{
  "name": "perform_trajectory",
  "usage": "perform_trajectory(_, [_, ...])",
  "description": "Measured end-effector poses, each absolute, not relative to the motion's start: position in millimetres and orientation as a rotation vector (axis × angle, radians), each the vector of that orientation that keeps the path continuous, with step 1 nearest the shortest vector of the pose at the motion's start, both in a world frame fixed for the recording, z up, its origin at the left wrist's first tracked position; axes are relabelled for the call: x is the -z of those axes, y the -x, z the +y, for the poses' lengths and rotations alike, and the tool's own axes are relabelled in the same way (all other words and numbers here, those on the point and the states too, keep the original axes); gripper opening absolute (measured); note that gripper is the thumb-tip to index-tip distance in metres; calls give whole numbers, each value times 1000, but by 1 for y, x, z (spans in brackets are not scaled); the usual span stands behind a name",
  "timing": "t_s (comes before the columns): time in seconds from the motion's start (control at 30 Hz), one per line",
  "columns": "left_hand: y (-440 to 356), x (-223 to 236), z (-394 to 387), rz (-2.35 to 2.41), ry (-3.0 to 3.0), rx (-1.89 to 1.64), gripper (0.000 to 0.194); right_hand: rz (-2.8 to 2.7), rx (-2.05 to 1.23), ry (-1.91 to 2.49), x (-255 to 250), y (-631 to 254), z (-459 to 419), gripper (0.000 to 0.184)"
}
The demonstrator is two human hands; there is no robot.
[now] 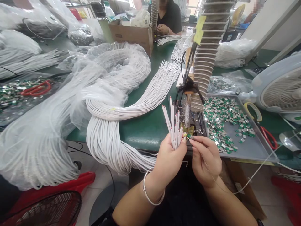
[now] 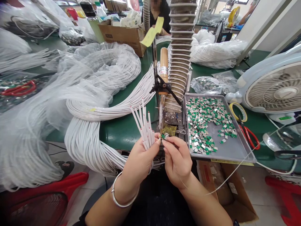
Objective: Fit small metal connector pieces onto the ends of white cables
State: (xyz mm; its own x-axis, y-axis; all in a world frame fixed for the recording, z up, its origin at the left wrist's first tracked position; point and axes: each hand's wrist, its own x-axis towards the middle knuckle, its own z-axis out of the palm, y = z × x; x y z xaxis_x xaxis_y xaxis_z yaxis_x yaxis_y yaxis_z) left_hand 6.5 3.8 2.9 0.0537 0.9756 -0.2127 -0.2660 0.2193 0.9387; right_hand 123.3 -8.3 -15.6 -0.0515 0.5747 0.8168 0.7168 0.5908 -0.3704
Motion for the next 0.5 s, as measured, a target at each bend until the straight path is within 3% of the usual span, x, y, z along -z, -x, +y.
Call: perform_trajectory(0.5, [-7,-13,4,1089,-859,-1179,11,-1724,222,1097,15,-122,-6,29])
